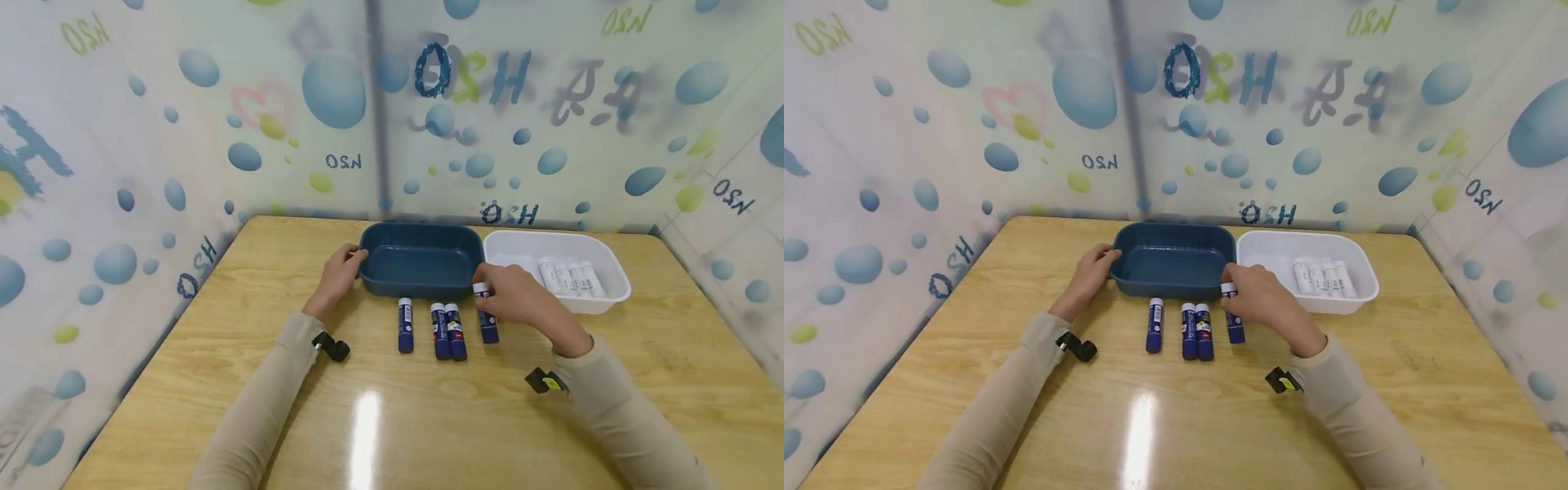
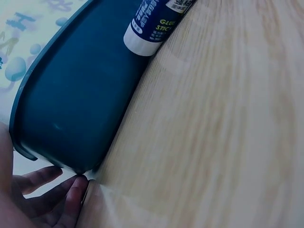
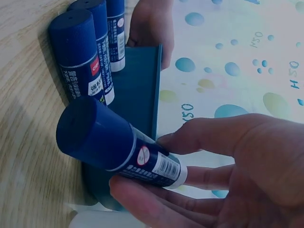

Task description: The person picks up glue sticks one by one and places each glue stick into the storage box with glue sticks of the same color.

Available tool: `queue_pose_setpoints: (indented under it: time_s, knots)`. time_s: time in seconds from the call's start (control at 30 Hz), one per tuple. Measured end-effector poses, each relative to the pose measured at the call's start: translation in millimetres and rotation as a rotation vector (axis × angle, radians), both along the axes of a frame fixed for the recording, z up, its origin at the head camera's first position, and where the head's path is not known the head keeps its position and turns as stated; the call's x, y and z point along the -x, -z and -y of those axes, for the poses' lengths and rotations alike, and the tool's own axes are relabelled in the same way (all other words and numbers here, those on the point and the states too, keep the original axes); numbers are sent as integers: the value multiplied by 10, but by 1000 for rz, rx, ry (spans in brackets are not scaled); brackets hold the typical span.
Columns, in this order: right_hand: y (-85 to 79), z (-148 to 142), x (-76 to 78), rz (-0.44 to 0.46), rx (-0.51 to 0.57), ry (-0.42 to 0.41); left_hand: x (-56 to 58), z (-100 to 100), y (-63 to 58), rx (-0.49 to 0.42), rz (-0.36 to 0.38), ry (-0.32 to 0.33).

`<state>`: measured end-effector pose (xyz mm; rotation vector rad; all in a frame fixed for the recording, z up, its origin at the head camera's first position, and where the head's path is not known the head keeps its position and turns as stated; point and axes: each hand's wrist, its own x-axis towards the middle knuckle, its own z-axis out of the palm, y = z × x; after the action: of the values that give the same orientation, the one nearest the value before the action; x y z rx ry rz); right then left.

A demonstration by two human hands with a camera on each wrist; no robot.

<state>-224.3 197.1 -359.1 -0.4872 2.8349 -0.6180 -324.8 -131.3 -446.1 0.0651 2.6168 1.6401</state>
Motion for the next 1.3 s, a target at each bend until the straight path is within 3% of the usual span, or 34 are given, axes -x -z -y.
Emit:
queue_pose_setpoints:
  time_s: [0.37,1.0,1.3]
  knots:
    - [-59,14,39,11,-3,7,-4,59,2,-2,-14,5]
    - [-82,-37,-11,-190,116,27,-8,5,30,-3,2,-9]
    - [-141,-23,-27,-242,134,9,-13,24,29,0,-11,-4]
